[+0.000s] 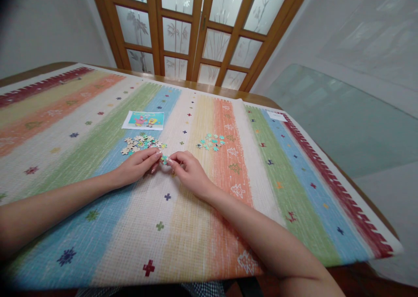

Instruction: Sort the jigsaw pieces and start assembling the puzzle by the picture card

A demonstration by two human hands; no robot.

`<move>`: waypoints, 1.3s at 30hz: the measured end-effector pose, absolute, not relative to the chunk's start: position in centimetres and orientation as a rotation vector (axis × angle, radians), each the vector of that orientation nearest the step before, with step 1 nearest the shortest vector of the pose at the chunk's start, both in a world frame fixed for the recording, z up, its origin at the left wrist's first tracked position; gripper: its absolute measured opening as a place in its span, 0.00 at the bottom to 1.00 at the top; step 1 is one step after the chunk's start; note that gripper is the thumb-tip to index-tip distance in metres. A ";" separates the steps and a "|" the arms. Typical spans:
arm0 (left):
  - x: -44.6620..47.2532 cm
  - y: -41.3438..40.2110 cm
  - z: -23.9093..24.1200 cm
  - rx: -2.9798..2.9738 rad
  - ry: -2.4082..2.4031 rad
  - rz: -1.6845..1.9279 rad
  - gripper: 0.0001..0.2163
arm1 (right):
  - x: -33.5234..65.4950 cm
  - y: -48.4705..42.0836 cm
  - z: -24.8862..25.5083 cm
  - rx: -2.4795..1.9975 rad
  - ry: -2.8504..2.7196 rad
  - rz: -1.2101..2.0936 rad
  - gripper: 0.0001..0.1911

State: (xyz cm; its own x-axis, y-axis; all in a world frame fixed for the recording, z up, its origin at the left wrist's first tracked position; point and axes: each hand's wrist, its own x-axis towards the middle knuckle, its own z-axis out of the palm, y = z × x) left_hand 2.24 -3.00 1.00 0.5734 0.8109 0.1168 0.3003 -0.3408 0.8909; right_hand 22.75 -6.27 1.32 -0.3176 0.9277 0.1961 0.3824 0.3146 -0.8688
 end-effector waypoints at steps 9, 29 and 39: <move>2.2 -2.9 0.7 1.876 0.907 0.715 0.17 | 23.2 -5.7 1.3 -1.149 -1.758 0.976 0.12; 2.1 -2.8 0.5 1.888 0.949 0.668 0.17 | 33.7 4.3 -2.9 -1.754 -1.820 0.040 0.15; 2.1 -2.9 0.7 1.893 0.960 0.664 0.17 | 32.7 2.8 -1.2 -1.830 -1.948 -0.325 0.16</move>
